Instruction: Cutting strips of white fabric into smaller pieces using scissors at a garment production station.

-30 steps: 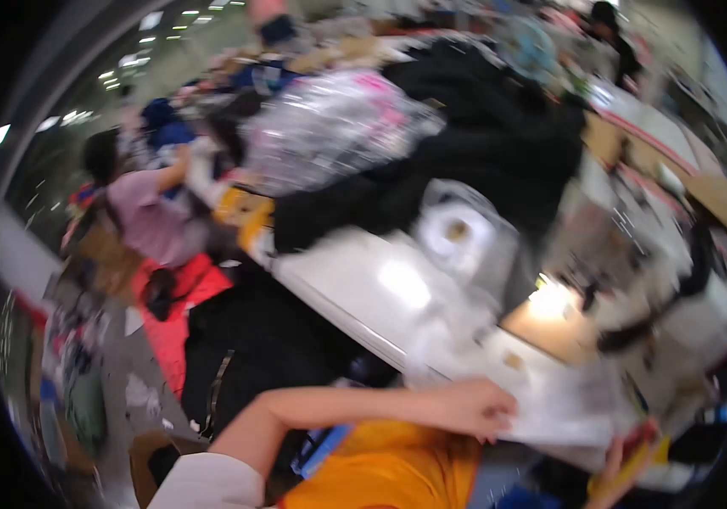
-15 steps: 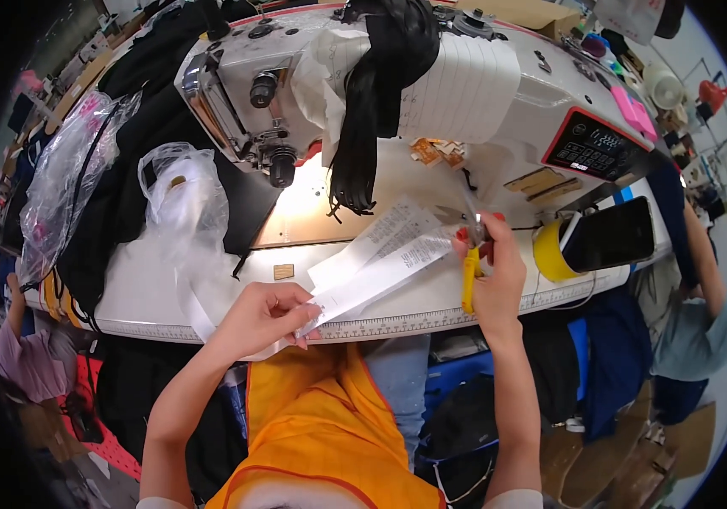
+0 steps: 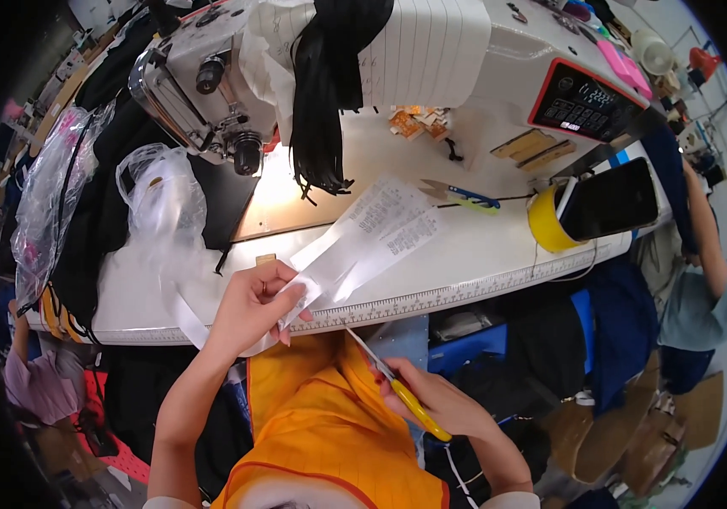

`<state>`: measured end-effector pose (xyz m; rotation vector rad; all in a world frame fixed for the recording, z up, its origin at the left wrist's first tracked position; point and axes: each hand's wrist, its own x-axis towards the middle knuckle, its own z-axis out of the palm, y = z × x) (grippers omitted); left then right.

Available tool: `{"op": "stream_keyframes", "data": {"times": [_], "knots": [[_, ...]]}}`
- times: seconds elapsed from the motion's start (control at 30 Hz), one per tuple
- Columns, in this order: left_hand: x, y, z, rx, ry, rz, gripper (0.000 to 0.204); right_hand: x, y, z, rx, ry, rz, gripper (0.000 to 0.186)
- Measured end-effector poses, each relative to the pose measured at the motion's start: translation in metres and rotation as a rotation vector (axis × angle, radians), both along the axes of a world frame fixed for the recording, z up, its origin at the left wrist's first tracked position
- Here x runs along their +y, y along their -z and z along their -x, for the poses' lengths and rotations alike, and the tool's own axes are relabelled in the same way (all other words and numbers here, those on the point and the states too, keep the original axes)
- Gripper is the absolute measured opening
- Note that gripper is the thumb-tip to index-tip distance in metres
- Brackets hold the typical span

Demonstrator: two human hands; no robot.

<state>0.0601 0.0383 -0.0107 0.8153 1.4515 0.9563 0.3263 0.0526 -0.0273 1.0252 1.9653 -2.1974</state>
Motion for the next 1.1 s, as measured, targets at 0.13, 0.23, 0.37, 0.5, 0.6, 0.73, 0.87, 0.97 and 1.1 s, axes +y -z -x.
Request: {"op": "stream_keyframes", "data": {"times": [0.13,0.23,0.37,0.5,0.6,0.73,0.87,0.97,1.1], "knots": [[-0.004,-0.002,-0.002,-0.091,0.041,0.038,0.013,0.004,0.009,0.019,0.001,0.041,-0.126,0.041],[-0.007,0.000,-0.003,-0.101,0.060,0.021,0.014,0.009,0.006,0.032,0.002,0.024,-0.172,0.043],[-0.008,-0.001,-0.001,-0.093,0.056,0.015,0.014,0.011,0.007,0.031,0.036,0.038,-0.214,0.044],[-0.007,-0.001,0.001,-0.121,0.014,0.002,0.015,0.008,0.007,0.022,-0.081,0.029,-0.150,0.044],[-0.007,-0.001,0.000,-0.134,0.016,-0.004,0.015,0.007,0.012,0.022,-0.076,0.022,-0.202,0.044],[-0.007,0.001,-0.005,-0.137,0.024,0.007,0.015,0.014,0.008,0.032,-0.020,0.026,-0.203,0.043],[-0.006,0.001,-0.008,-0.141,0.036,0.002,0.015,0.018,0.006,0.035,0.008,0.045,-0.227,0.033],[-0.009,0.004,-0.003,-0.158,0.037,0.002,0.015,0.019,0.005,0.040,-0.023,0.026,-0.182,0.032],[-0.008,0.001,-0.006,-0.150,0.049,0.009,0.015,0.020,0.004,0.038,-0.019,0.034,-0.126,0.032]]}}
